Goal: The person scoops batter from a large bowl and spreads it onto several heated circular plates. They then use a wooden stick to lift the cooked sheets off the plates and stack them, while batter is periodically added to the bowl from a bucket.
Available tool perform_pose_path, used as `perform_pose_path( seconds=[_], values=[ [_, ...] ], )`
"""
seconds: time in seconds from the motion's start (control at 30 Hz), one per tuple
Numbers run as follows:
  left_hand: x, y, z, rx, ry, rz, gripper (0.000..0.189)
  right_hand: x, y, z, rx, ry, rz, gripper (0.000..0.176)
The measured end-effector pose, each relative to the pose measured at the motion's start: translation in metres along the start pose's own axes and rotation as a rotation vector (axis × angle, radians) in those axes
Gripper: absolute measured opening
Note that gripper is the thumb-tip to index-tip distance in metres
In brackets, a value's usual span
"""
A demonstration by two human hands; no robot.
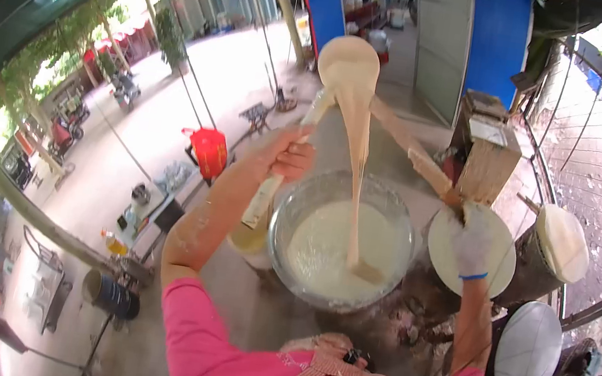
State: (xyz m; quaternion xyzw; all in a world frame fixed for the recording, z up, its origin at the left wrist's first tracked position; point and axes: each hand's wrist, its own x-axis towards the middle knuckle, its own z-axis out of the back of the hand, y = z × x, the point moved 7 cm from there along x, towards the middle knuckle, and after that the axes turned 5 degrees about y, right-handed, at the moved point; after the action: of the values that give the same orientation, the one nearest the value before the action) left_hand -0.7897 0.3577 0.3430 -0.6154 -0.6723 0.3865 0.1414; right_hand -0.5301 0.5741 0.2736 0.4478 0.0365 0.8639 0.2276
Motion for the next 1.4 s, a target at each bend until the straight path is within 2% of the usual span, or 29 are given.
perform_pose_path(
  seconds=[0.03,0.1,0.2,0.23,0.27,0.33,0.4,0.43,0.47,0.5,0.57,0.63,0.67,0.7,0.73,0.77,0.8,0.83,0.87,0.9,0.93,1.0,1.03,1.1,1.17,1.23,1.33,1.37,1.4],
  values=[
    [-0.009,-0.013,-0.008,0.031,0.020,-0.006,0.011,0.015,0.003,0.010,-0.058,-0.030,-0.007,0.030],
    [-0.027,-0.067,-0.038,0.443,0.074,-0.291,0.011,0.049,0.030,0.041,-0.050,-0.124,-0.037,0.031],
    [-0.023,-0.097,-0.026,0.600,0.077,-0.473,0.017,0.059,0.035,0.041,0.202,-0.116,-0.175,0.032],
    [-0.015,-0.099,-0.007,0.670,0.024,-0.541,0.019,0.044,0.023,0.011,0.491,-0.010,-0.286,0.031],
    [0.001,-0.086,0.029,0.647,-0.082,-0.460,0.015,0.022,0.014,-0.023,0.782,0.105,-0.399,0.031],
    [0.031,-0.022,0.094,0.500,-0.281,-0.299,0.014,-0.051,0.002,-0.091,0.868,0.226,-0.584,0.029],
    [0.057,0.074,0.137,-0.021,0.292,0.288,0.012,-0.140,-0.009,-0.130,0.857,0.472,-0.849,0.028],
    [0.056,0.103,0.141,-0.366,0.135,0.439,0.016,-0.167,-0.005,-0.121,0.864,0.465,-0.908,0.028],
    [0.055,0.128,0.137,-0.699,-0.036,0.568,0.020,-0.184,-0.004,-0.104,0.612,0.585,-0.916,0.028],
    [0.045,0.143,0.133,-0.693,-0.055,0.611,0.020,-0.202,-0.004,-0.083,0.356,0.711,-0.911,0.028],
    [0.048,0.146,0.118,-0.320,0.058,0.478,0.025,-0.209,-0.011,-0.044,0.333,0.623,-0.909,0.028],
    [0.053,0.172,0.109,-0.259,0.177,0.552,0.030,-0.221,-0.007,-0.004,0.546,0.426,-0.921,0.018],
    [0.058,0.180,0.103,0.011,0.144,0.421,0.034,-0.218,0.000,0.010,0.717,0.338,-0.929,0.018],
    [0.064,0.191,0.092,0.272,0.136,0.284,0.037,-0.226,-0.002,0.013,0.658,0.368,-0.863,0.019],
    [0.070,0.222,0.085,0.110,0.331,0.441,0.038,-0.260,-0.018,0.000,0.692,0.261,-0.790,0.021],
    [0.074,0.251,0.078,-0.065,0.519,0.615,0.039,-0.277,-0.012,0.016,0.652,0.395,-0.939,0.025],
    [0.067,0.275,0.057,-0.366,0.499,0.807,0.038,-0.311,-0.021,0.019,0.592,0.449,-0.952,0.030],
    [0.060,0.300,0.033,-0.662,0.438,0.994,0.037,-0.335,-0.013,0.043,0.607,0.603,-1.147,0.034],
    [0.061,0.332,0.020,-0.662,0.455,1.068,0.037,-0.388,-0.026,0.044,0.488,0.564,-1.032,0.035],
    [0.066,0.360,0.018,-0.819,0.240,1.096,0.035,-0.421,-0.020,0.066,0.504,0.535,-1.101,0.033],
    [0.067,0.389,0.013,-0.965,0.005,1.097,0.032,-0.457,-0.019,0.091,0.269,0.554,-1.054,0.033],
    [0.073,0.443,-0.024,-0.972,0.016,1.228,0.030,-0.520,0.004,0.155,0.131,0.575,-1.184,0.031],
    [0.068,0.472,-0.047,-1.000,0.021,1.339,0.028,-0.556,0.012,0.186,0.103,0.379,-1.206,0.031],
    [0.076,0.519,-0.109,-0.972,0.127,1.378,0.025,-0.592,0.023,0.258,-0.178,0.298,-1.354,0.033],
    [0.104,0.557,-0.159,-0.631,0.406,1.275,0.026,-0.620,0.018,0.314,-0.364,0.111,-1.547,0.031],
    [0.125,0.582,-0.209,-0.499,0.404,1.386,0.024,-0.596,0.005,0.361,-0.397,-0.067,-1.731,0.031],
    [0.205,0.626,-0.265,0.267,0.592,1.028,0.019,-0.572,-0.043,0.386,-0.232,-0.381,-1.570,0.029],
    [0.244,0.647,-0.280,0.548,0.658,0.884,0.016,-0.559,-0.065,0.382,-0.309,-0.433,-1.311,0.029],
    [0.264,0.653,-0.323,0.637,0.639,0.690,0.014,-0.515,-0.105,0.375,-0.400,-0.204,-1.321,0.028]
  ],
)
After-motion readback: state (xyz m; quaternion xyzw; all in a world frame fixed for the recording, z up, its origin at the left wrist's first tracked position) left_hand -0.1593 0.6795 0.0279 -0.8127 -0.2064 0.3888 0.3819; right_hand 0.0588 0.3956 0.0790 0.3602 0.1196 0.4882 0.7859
